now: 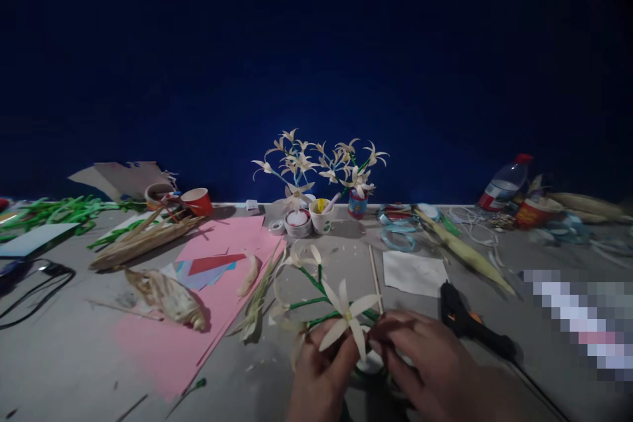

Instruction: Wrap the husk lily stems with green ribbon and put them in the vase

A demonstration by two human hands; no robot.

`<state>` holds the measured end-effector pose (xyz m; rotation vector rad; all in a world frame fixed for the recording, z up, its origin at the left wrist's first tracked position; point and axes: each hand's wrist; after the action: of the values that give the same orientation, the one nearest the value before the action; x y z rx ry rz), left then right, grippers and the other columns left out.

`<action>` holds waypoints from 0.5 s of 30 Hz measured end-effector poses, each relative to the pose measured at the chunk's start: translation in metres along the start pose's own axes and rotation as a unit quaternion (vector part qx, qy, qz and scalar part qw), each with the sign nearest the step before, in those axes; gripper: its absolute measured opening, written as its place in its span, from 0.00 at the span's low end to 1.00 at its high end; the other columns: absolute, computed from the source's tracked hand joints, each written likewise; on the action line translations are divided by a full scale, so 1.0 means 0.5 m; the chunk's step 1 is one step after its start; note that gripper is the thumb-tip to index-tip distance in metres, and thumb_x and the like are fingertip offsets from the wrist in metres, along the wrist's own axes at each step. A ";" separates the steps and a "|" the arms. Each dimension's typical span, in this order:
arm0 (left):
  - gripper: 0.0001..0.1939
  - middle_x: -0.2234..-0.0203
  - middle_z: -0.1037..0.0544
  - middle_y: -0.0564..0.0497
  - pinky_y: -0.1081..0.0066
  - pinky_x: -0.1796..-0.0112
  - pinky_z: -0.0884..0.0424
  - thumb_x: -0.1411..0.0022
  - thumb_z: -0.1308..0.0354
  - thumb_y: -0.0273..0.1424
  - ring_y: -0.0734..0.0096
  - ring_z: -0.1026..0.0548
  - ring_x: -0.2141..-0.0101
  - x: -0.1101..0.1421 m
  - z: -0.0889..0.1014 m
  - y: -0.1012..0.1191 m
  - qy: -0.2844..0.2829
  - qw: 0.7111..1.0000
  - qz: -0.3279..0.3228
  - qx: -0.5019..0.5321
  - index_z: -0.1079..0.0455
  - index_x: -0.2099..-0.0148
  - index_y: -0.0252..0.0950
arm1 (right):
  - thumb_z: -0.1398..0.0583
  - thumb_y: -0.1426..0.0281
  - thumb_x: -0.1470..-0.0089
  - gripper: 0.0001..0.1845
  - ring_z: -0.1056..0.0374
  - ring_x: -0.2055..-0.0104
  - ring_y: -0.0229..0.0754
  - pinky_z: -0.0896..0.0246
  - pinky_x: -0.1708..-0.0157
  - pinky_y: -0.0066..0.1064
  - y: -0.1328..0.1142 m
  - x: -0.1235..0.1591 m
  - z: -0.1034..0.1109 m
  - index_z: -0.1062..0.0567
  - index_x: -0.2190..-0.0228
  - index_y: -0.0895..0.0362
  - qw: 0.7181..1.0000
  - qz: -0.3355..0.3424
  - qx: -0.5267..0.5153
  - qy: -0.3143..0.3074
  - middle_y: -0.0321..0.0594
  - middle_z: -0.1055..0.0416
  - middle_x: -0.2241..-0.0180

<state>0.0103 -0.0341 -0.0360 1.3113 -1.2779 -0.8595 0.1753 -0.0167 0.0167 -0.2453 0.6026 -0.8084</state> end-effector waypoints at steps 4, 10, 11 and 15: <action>0.22 0.77 0.27 0.52 0.74 0.75 0.40 0.53 0.32 0.48 0.71 0.36 0.75 0.000 -0.001 0.000 -0.010 0.999 0.030 0.026 0.22 0.66 0.34 | 0.45 0.71 0.41 0.10 0.26 0.57 0.45 0.33 0.57 0.31 0.004 0.007 -0.001 0.24 0.61 0.52 0.991 -0.082 -0.107 0.006 0.41 0.22 0.61; 0.21 0.82 0.34 0.55 0.73 0.76 0.42 0.53 0.33 0.49 0.72 0.39 0.76 0.006 -0.005 0.022 -0.045 0.999 -0.004 0.024 0.26 0.75 0.35 | 0.46 0.62 0.38 0.15 0.31 0.69 0.41 0.36 0.68 0.29 0.015 0.003 -0.013 0.29 0.73 0.56 0.903 -0.206 -0.367 -0.089 0.35 0.31 0.73; 0.21 0.82 0.33 0.55 0.73 0.76 0.43 0.53 0.34 0.50 0.72 0.39 0.77 0.007 -0.005 0.024 -0.042 0.999 0.000 0.013 0.25 0.74 0.35 | 0.45 0.60 0.39 0.16 0.31 0.70 0.40 0.36 0.69 0.29 0.015 0.001 -0.014 0.29 0.73 0.56 0.877 -0.220 -0.416 -0.100 0.35 0.31 0.74; 0.21 0.81 0.32 0.53 0.73 0.75 0.40 0.54 0.33 0.50 0.70 0.37 0.75 0.011 -0.002 0.026 -0.013 1.000 -0.003 -0.021 0.25 0.76 0.36 | 0.42 0.53 0.44 0.20 0.33 0.73 0.38 0.40 0.71 0.28 0.006 -0.007 -0.017 0.31 0.74 0.57 0.814 -0.269 -0.505 -0.102 0.33 0.33 0.75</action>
<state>0.0094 -0.0377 -0.0225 1.2752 -1.2718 -0.9054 0.1702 -0.0121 0.0100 -1.5258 0.7263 -0.9147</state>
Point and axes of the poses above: each hand's wrist, its own x-axis away from the middle knuckle, its own z-axis out of the back of the hand, y = z × x
